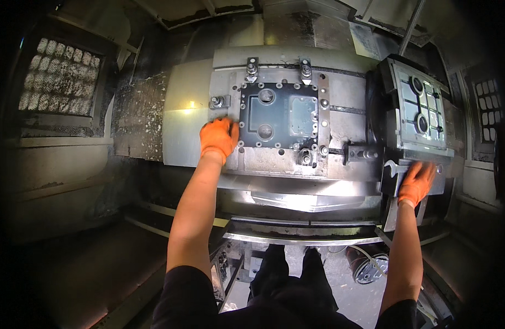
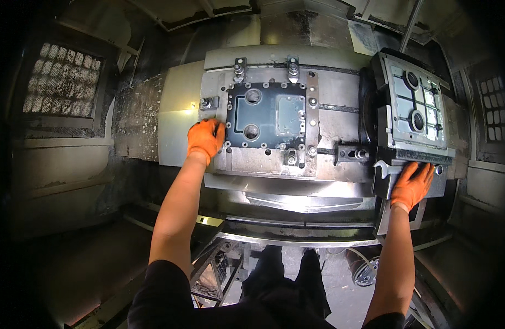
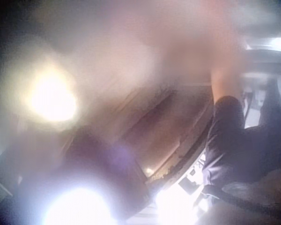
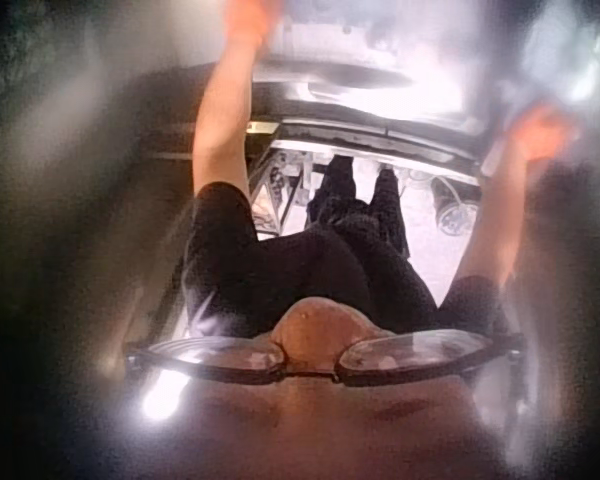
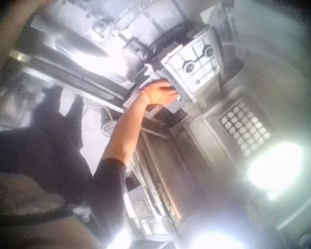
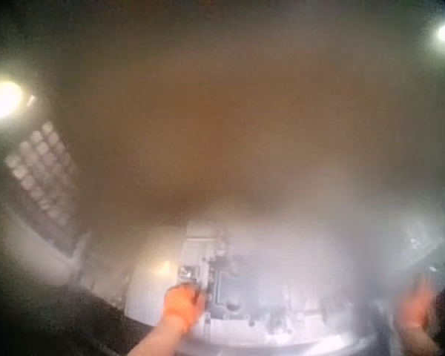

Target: The person opens a CNC machine door and removes a metal plate from the worktable. They then use a compressed air nozzle to clean the plate and the machine bed. Finally, the person places the plate back onto the machine and secures it with clamps.

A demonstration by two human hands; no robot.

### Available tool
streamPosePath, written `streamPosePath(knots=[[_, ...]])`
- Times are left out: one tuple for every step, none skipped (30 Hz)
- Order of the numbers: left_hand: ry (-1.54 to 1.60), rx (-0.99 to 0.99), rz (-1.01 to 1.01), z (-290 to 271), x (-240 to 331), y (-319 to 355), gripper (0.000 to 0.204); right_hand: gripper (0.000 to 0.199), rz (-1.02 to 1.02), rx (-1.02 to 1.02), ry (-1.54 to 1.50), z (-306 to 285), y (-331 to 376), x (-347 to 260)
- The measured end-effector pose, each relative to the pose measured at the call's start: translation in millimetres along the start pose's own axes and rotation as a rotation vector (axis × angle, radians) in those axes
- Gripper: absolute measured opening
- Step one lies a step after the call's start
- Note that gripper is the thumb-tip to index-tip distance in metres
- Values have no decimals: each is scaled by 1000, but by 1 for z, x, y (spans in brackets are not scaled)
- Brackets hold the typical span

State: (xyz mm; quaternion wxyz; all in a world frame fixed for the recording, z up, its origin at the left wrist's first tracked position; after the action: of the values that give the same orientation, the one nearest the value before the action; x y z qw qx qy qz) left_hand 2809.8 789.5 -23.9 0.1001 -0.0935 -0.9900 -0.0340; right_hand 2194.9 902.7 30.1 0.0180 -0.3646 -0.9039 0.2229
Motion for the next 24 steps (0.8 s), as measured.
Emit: streamPosePath(knots=[[46,25,4,-13,4,-14,39,66,3,5,-3,2,-1,4],[87,49,0,-21,1,-25,41,66,1,5,-12,3,0,5],[132,151,-1,-18,-9,-40,44,65,-3,-5,-8,4,0,5],[110,144,-7,-23,-7,-60,47,65,7,-17,-29,2,2,2],[86,137,-14,-35,-2,-79,50,65,10,-26,-47,0,3,0],[9,78,33,-42,0,-97,53,65,11,-36,-68,-2,3,-3],[-65,18,79,-46,0,-115,56,65,16,-53,-70,-1,3,-4],[-134,-45,132,-47,5,-131,59,65,12,-50,-80,-1,3,-2],[-173,-122,148,-46,8,-144,58,65,9,-49,-91,-1,2,0],[-213,-200,165,-46,12,-156,58,65,7,-48,-103,-1,1,0],[-254,-277,181,-44,16,-161,58,65,7,-48,-99,-2,3,1],[-262,-279,165,-45,18,-162,57,65,12,-54,-105,-2,3,-1],[-270,-279,155,-46,20,-164,56,65,20,-58,-109,-6,3,-3],[-279,-279,143,-46,21,-164,55,64,28,-62,-114,-7,4,-4],[-313,-247,127,-42,21,-164,54,64,26,-59,-118,-5,4,-3],[-342,-213,114,-36,22,-162,53,64,19,-57,-112,-4,4,-2],[-371,-180,100,-31,22,-162,52,64,12,-56,-107,-3,3,-1],[-367,-134,123,-28,23,-163,53,64,4,-56,-102,-1,3,-1],[-359,-86,149,-32,31,-163,54,63,3,-48,-105,-1,3,1],[-351,-39,175,-35,39,-163,55,63,2,-40,-107,0,3,1],[-290,-120,224,-33,46,-169,57,62,2,-32,-109,0,4,1],[-273,-123,317,-37,65,-174,57,62,2,-25,-107,-3,4,2],[-258,-129,403,-36,83,-177,57,62,-2,-23,-108,-3,3,2],[-241,-134,492,-35,102,-180,58,61,-5,-19,-107,-4,3,1]])
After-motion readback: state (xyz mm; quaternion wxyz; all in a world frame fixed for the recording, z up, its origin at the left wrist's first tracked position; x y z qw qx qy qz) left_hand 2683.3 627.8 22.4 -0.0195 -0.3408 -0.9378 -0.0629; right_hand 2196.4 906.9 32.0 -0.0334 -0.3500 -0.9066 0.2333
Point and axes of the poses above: each hand's wrist, its own y-axis away from the middle knuckle, its own z-axis out of the palm, x = y × z, the point moved 5 cm from there along -y, towards the middle knuckle, and after that the axes turned 14 degrees about z, right-handed, at the moved point
